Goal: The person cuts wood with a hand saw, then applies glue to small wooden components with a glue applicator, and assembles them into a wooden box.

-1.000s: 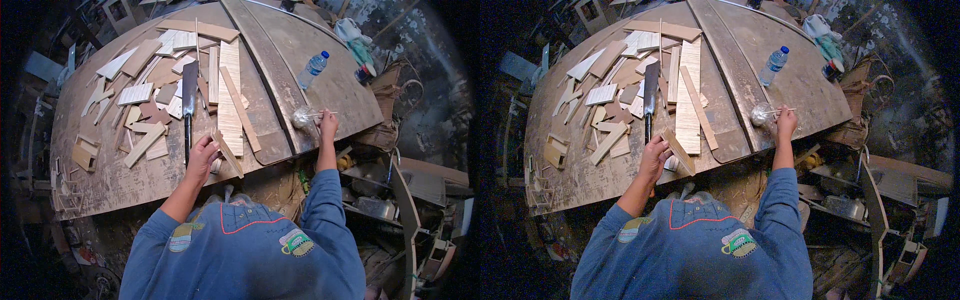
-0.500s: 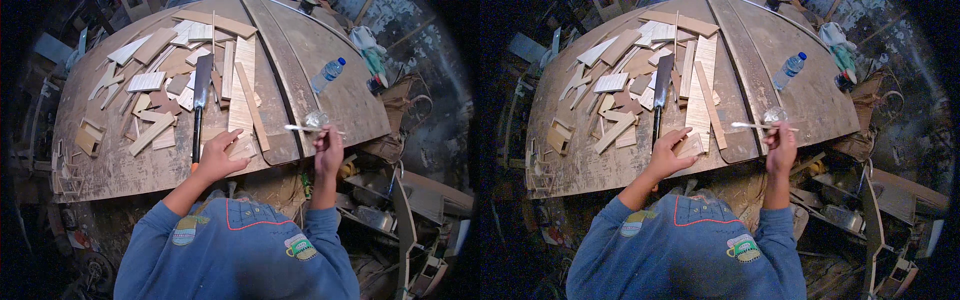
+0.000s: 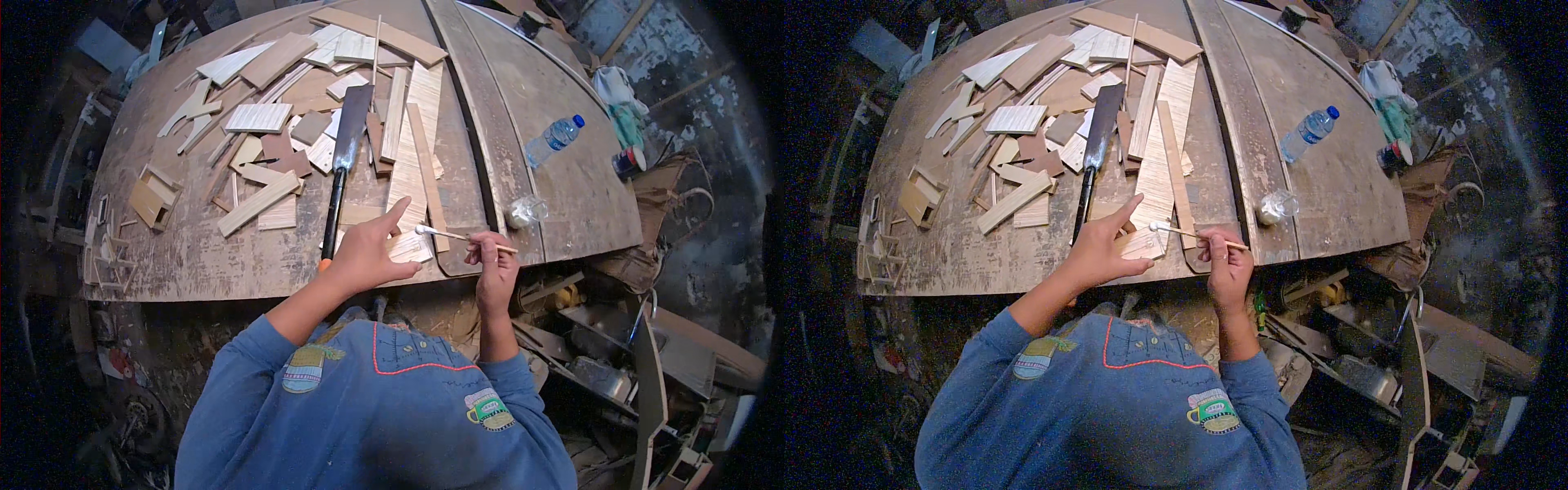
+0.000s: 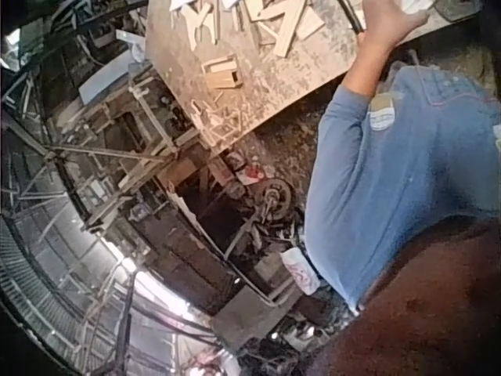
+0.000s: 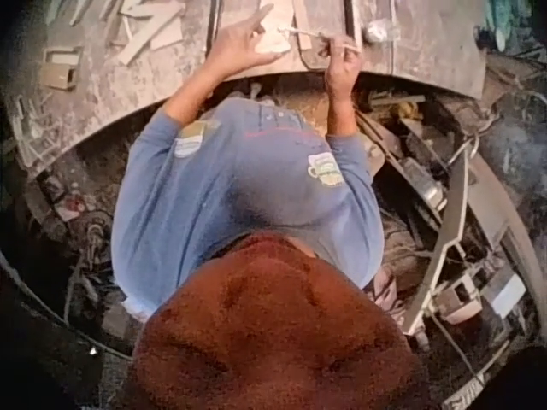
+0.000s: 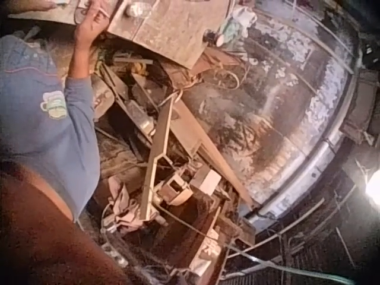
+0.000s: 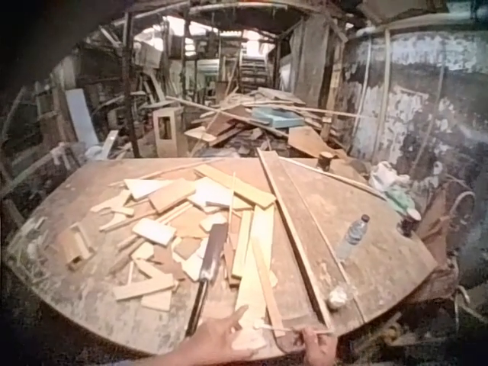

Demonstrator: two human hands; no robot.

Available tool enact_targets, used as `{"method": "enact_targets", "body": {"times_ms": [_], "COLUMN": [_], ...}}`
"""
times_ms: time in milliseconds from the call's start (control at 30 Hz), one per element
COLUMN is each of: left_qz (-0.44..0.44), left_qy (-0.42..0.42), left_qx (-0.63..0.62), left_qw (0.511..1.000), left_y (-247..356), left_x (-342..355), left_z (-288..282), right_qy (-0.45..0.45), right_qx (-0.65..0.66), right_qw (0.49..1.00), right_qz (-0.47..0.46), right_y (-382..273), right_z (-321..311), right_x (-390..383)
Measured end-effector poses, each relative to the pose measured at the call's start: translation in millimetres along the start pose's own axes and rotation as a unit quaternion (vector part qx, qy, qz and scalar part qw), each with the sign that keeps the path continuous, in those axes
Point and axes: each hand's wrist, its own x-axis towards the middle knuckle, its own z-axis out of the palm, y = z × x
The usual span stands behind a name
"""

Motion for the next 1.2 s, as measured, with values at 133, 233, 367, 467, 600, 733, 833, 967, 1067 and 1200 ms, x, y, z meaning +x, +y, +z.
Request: {"method": "enact_targets", "body": {"times_ms": [133, 233, 367, 467, 600, 733, 833, 967, 1067, 1200], "left_qz": [-0.006, -0.014, -0.016, -0.017, -0.019, 0.005, 0.066, 0.111, 0.114, 0.118], "left_qy": [0.005, 0.009, 0.014, 0.021, 0.021, 0.023, 0.014, -0.003, -0.002, 0.007], "left_qx": [0.003, -0.001, -0.001, 0.003, 0.001, 0.012, 0.036, 0.060, 0.061, 0.060], "left_qw": [1.000, 1.000, 1.000, 1.000, 1.000, 1.000, 0.997, 0.992, 0.992, 0.991], "left_y": [-3.7, -6.5, -6.6, -7.6, -9.1, -7.4, -5.2, -1.6, -3.7, -12.5], "left_x": [0.5, 2.5, 4.9, 6.3, 7.7, 6.9, 7.2, 7.4, 7.5, 7.7], "left_z": [-1.0, -2.5, -7.1, -10.3, -11.9, -10.1, -9.3, -9.8, -10.6, -10.3], "right_qy": [-0.035, -0.062, -0.087, -0.113, -0.126, -0.070, -0.039, -0.041, -0.053, -0.047], "right_qx": [-0.068, -0.089, -0.115, -0.170, -0.197, -0.112, -0.032, 0.014, 0.043, 0.091], "right_qw": [0.997, 0.993, 0.988, 0.971, 0.961, 0.981, 0.996, 0.999, 0.997, 0.995], "right_qz": [-0.018, -0.039, -0.058, -0.122, -0.150, -0.143, -0.078, -0.033, -0.032, -0.007], "right_y": [-2.6, -1.9, -10.3, -18.0, -32.4, -27.4, -16.0, -9.2, -4.2, 0.4], "right_z": [1.5, -2.4, -6.9, -9.1, -11.2, -17.6, -19.1, -16.8, -21.5, -28.2], "right_x": [-4.4, -7.6, -14.1, -16.0, -19.7, -17.7, -8.7, -3.6, -5.7, -4.9]}}
